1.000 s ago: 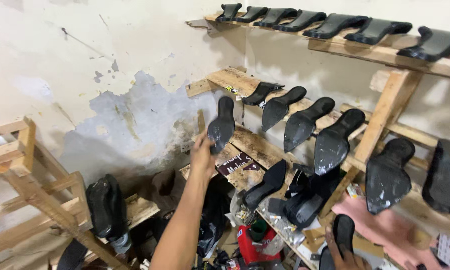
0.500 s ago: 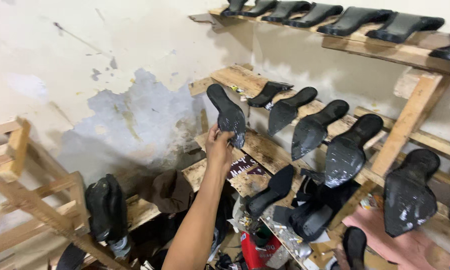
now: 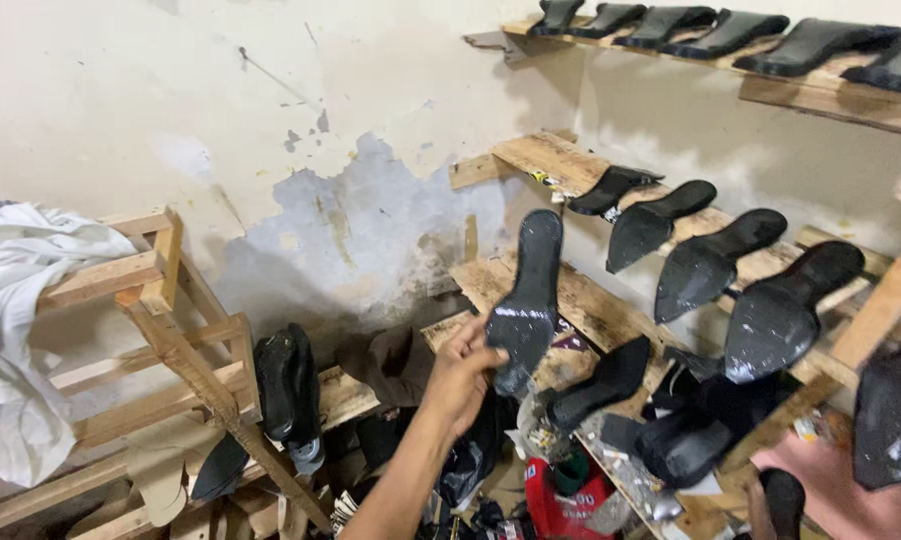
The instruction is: The person repeatedly picks up black shoe parts from a wooden shelf, applies a brownish substance with a small brush, and places the parts back on the shelf. The process is repeated for multiple shoe parts in a cluttered workshop.
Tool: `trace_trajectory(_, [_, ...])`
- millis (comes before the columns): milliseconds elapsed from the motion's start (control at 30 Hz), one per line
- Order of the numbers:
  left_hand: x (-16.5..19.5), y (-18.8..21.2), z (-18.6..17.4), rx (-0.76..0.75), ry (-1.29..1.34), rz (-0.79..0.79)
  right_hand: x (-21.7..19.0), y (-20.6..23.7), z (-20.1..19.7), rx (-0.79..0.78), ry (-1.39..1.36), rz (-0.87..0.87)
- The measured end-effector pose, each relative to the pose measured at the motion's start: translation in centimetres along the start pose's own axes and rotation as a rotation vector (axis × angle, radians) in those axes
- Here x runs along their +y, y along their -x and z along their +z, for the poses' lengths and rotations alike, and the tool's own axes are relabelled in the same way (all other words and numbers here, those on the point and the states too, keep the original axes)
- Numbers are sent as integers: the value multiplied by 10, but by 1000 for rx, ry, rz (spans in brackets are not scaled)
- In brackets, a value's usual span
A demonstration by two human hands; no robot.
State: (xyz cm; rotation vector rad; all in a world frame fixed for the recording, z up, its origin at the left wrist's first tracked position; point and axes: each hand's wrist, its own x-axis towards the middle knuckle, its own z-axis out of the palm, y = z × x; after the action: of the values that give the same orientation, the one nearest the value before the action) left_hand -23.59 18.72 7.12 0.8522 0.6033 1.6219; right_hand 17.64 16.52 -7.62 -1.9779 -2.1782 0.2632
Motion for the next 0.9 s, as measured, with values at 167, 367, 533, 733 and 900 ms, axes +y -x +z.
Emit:
trace_trajectory(167, [-19, 50, 41, 5, -22, -145, -84, 9, -75, 473, -193, -507])
trace_trajectory(367, [-16, 67, 71, -25, 35, -155, -165, 25, -135, 641, 476, -507])
trace_trajectory(533, [-8, 69, 49, -45, -52, -231, -166, 23, -155, 306, -452, 43])
trace_trajectory(733, [-42, 87, -5, -306, -28, -544, -151, -7, -163, 148, -1601, 220])
trace_trajectory(900, [-41, 89, -37, -477, 111, -561, -145, -7, -148, -81, -1572, 325])
